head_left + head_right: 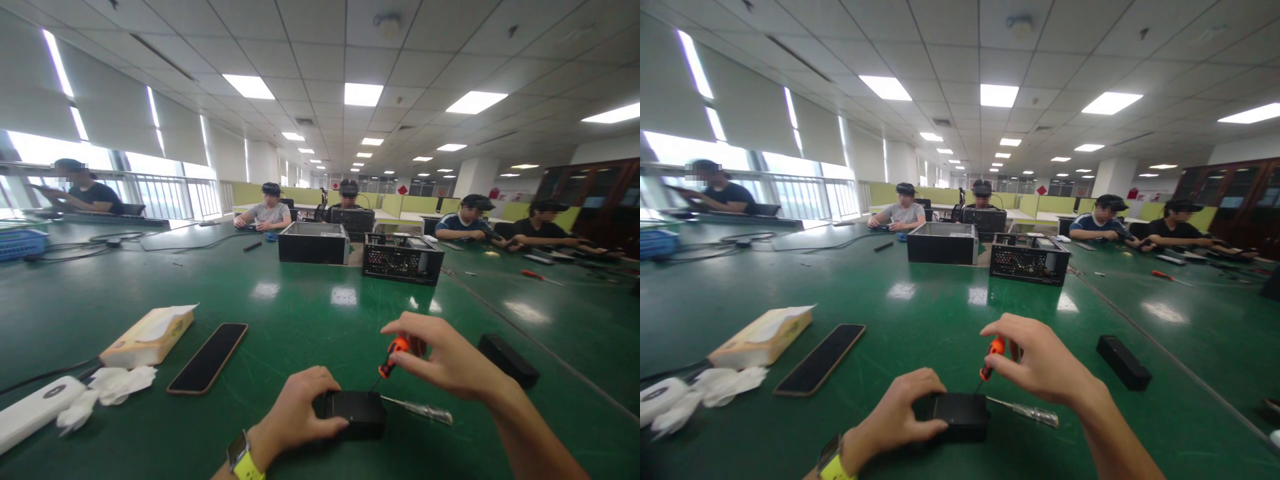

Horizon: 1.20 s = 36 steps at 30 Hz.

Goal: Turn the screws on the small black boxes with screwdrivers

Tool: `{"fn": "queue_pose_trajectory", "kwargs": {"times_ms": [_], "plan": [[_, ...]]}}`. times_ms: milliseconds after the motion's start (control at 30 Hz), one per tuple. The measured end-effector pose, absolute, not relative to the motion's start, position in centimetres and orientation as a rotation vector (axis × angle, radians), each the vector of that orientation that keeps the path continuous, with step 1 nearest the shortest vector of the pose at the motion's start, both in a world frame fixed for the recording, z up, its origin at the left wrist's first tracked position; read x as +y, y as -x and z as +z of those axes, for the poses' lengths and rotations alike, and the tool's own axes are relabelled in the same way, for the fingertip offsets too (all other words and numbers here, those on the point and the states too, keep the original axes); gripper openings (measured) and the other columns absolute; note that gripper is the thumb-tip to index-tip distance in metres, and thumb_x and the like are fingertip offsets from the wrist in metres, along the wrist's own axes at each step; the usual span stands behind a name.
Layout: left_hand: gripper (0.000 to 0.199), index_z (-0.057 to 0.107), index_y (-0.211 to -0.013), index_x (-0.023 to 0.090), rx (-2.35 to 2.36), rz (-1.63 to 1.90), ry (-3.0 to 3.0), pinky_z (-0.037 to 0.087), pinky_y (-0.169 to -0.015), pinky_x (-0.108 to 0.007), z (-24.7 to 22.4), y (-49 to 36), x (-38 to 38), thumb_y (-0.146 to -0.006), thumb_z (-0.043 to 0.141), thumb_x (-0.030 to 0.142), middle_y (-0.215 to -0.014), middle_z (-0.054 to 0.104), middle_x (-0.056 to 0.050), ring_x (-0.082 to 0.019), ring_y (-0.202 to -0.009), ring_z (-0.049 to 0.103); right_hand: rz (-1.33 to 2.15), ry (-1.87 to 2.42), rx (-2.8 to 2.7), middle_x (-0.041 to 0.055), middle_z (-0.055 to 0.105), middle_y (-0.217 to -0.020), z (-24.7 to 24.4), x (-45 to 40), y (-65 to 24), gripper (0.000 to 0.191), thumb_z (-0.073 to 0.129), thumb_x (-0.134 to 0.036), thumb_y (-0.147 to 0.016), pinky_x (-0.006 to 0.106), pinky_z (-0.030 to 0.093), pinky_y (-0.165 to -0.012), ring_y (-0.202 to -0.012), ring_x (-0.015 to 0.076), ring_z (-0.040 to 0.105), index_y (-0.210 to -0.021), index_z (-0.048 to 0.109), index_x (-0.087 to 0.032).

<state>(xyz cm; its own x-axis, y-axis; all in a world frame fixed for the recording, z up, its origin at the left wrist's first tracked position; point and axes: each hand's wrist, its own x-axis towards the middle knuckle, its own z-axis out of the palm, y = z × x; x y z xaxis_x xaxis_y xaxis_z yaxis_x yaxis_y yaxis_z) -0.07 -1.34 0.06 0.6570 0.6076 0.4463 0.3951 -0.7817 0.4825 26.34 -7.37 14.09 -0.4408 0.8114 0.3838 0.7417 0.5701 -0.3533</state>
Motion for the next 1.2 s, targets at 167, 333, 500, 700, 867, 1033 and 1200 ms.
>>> {"fn": "queue_pose_trajectory", "kwargs": {"times_ms": [167,333,500,700,867,1033,1200], "plan": [[0.031,0.070,-0.090,0.018,0.790,0.868,-2.527,0.047,-0.070,-0.028,-0.03,0.10,-1.30,-0.073,0.076,0.044,-0.084,0.067,-0.005,-0.022,-0.078,0.062,0.213,1.254,-2.272,0.0016,0.066,-0.091,14.05,-7.25,-26.51,0.035,0.058,-0.019,-0.086,0.026,0.047,-0.067,-0.070,0.0138,0.059,-0.120,0.061,-0.022],[0.031,0.070,-0.090,0.019,0.801,0.867,-2.537,0.047,-0.069,-0.028,-0.06,0.08,-1.32,-0.073,0.076,0.044,-0.083,0.066,-0.004,-0.021,-0.077,0.061,0.128,1.337,-2.280,-0.0026,0.064,-0.067,13.60,-6.92,-26.23,0.026,0.067,-0.038,-0.085,0.026,0.041,-0.061,-0.060,0.0133,0.056,-0.106,0.070,-0.023],[0.029,0.069,-0.090,0.019,0.800,0.863,-2.540,0.046,-0.068,-0.027,0.01,0.00,-1.33,-0.073,0.077,0.042,-0.082,0.067,-0.004,-0.021,-0.077,0.061,0.100,1.337,-2.310,-0.0037,0.064,-0.060,13.43,-6.88,-26.12,0.024,0.064,-0.041,-0.087,0.025,0.039,-0.060,-0.054,0.0114,0.055,-0.099,0.074,-0.024],[0.029,0.070,-0.090,0.018,0.799,0.861,-2.533,0.046,-0.070,-0.028,0.11,0.02,-1.35,-0.073,0.078,0.041,-0.084,0.067,-0.004,-0.021,-0.078,0.062,0.119,1.327,-2.282,0.0004,0.071,-0.081,13.53,-6.90,-26.26,0.021,0.064,-0.037,-0.087,0.028,0.043,-0.069,-0.072,0.0161,0.063,-0.101,0.071,-0.023],[0.030,0.070,-0.090,0.018,0.792,0.862,-2.526,0.046,-0.070,-0.028,-0.06,0.10,-1.26,-0.073,0.078,0.040,-0.084,0.067,-0.004,-0.021,-0.078,0.062,0.096,1.297,-2.306,0.0019,0.066,-0.085,13.93,-7.10,-26.46,0.023,0.064,-0.026,-0.085,0.028,0.045,-0.068,-0.073,0.0167,0.059,-0.107,0.067,-0.021],[0.029,0.069,-0.090,0.018,0.794,0.863,-2.529,0.045,-0.069,-0.028,-0.12,0.10,-1.30,-0.072,0.078,0.039,-0.083,0.067,-0.004,-0.021,-0.077,0.061,0.228,1.201,-2.326,0.0030,0.065,-0.101,14.27,-7.33,-26.58,0.034,0.056,-0.010,-0.082,0.027,0.047,-0.071,-0.073,0.0137,0.059,-0.114,0.062,-0.022],[0.030,0.070,-0.091,0.017,0.779,0.885,-2.514,0.045,-0.070,-0.028,-0.11,0.07,-1.26,-0.073,0.078,0.040,-0.084,0.067,-0.005,-0.021,-0.077,0.061,0.188,1.215,-2.334,0.0019,0.067,-0.092,14.11,-7.18,-26.61,0.024,0.062,-0.021,-0.085,0.026,0.045,-0.068,-0.072,0.0144,0.058,-0.109,0.066,-0.022]]}}
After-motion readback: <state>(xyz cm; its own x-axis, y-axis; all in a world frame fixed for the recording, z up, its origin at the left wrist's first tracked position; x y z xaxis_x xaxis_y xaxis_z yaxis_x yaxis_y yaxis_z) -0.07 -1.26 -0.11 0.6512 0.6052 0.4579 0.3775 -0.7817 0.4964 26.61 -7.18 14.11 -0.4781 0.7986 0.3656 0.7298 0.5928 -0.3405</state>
